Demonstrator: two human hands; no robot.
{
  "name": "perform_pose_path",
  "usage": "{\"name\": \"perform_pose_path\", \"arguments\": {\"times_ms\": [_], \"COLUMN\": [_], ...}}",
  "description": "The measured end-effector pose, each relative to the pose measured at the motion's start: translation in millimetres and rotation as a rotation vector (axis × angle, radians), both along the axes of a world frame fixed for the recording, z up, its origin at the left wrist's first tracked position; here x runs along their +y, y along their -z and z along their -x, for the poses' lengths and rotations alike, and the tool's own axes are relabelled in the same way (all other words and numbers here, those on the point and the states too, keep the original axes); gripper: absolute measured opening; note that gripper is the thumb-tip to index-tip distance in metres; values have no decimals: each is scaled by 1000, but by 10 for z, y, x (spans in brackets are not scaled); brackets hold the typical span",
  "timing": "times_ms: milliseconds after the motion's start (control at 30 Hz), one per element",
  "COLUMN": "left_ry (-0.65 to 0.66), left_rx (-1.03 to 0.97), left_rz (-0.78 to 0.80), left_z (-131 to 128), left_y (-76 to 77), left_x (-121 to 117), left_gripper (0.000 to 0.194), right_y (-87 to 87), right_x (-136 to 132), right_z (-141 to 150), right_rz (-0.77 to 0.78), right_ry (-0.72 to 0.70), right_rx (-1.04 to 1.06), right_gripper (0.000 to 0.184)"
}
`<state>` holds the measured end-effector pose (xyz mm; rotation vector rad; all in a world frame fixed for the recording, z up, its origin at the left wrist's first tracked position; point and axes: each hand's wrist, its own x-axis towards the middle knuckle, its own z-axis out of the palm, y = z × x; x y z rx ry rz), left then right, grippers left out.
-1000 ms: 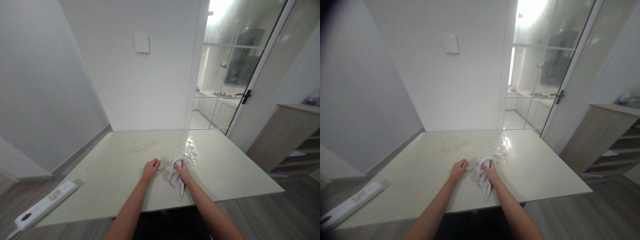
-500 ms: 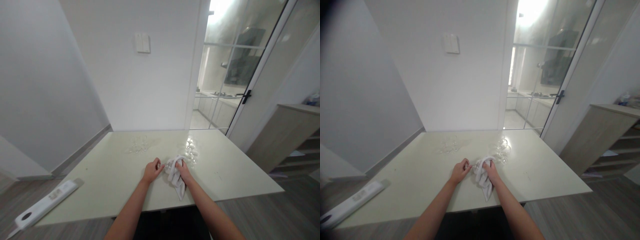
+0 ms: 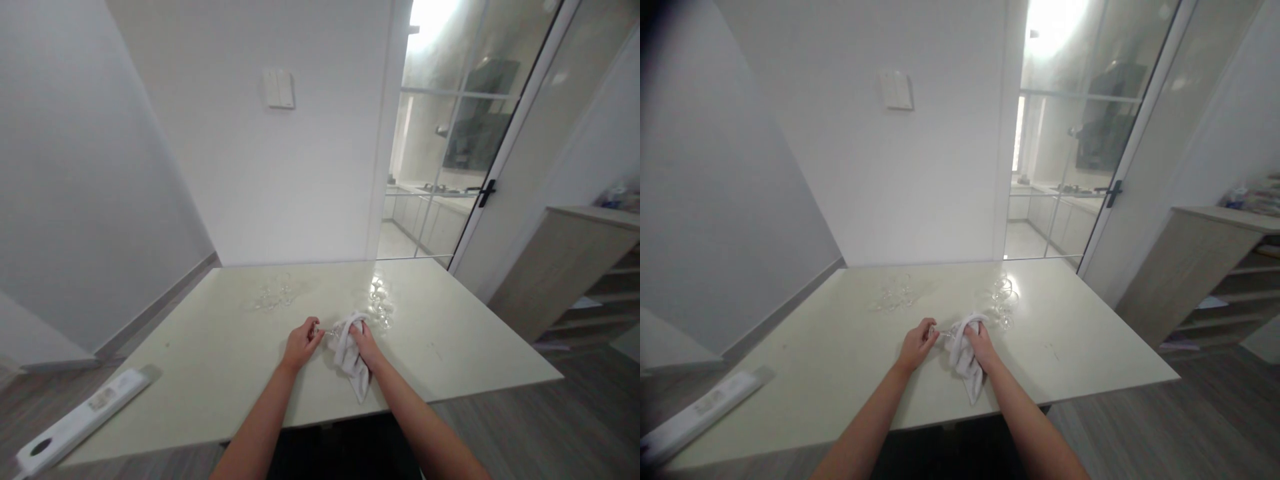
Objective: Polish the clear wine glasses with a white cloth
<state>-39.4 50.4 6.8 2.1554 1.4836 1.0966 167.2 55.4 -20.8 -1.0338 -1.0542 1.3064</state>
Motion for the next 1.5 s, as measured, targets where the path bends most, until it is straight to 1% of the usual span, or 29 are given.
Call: {"name": "perform_pose_path", "arguments": {"times_ms": [67,133,200,267,367,433,467,533,633,733,900,1000,1067,1167,1267,1333,1400,1433,1500], "left_ry": [-19,-24,-34,-39,-8,21,25,6,-21,-5,-30,-53,-70,-95,-117,-129,-136,-138,-134], "left_rx": [14,-3,-30,-47,-44,-14,8,49,67,26,-116,-260,-350,-425,-466,-481,-489,-492,-496], "left_rz": [37,86,103,67,-47,-114,-133,-140,-86,-23,65,116,144,168,173,179,195,202,205], "left_z": [14,38,61,69,39,0,-20,-47,-50,-24,26,50,60,65,55,45,37,35,37], "left_y": [16,24,20,7,-17,-25,-25,-16,4,18,70,127,160,183,177,167,161,160,162], "left_x": [32,68,88,78,23,-15,-27,-36,-17,21,117,186,223,251,248,239,232,231,230], "left_gripper": [32,37,43,42,36,41,39,28,24,23,31,34,35,35,36,37,38,39,40], "right_y": [-7,-13,-17,-23,-43,-62,-72,-93,-115,-108,-43,-7,9,29,53,64,63,55,29], "right_x": [-16,-36,-52,-59,-57,-55,-57,-65,-84,-100,-105,-99,-92,-74,-49,-33,-23,-20,-22], "right_z": [9,22,30,30,14,2,-2,-2,9,16,15,21,25,27,25,20,14,10,2], "right_rz": [-53,-117,-144,-125,-87,-68,-61,-61,-93,-127,-207,-228,-220,-202,-140,-60,7,19,-16], "right_ry": [-2,-35,-57,-61,-48,-51,-58,-77,-80,-78,-125,-150,-146,-136,-101,-47,17,39,39], "right_rx": [-33,-69,-99,-106,-73,-26,-7,-5,-66,-130,-234,-223,-212,-188,-124,-67,-24,-18,-49], "right_gripper": [44,44,46,47,46,47,47,48,45,42,54,53,51,48,39,31,29,29,30]}}
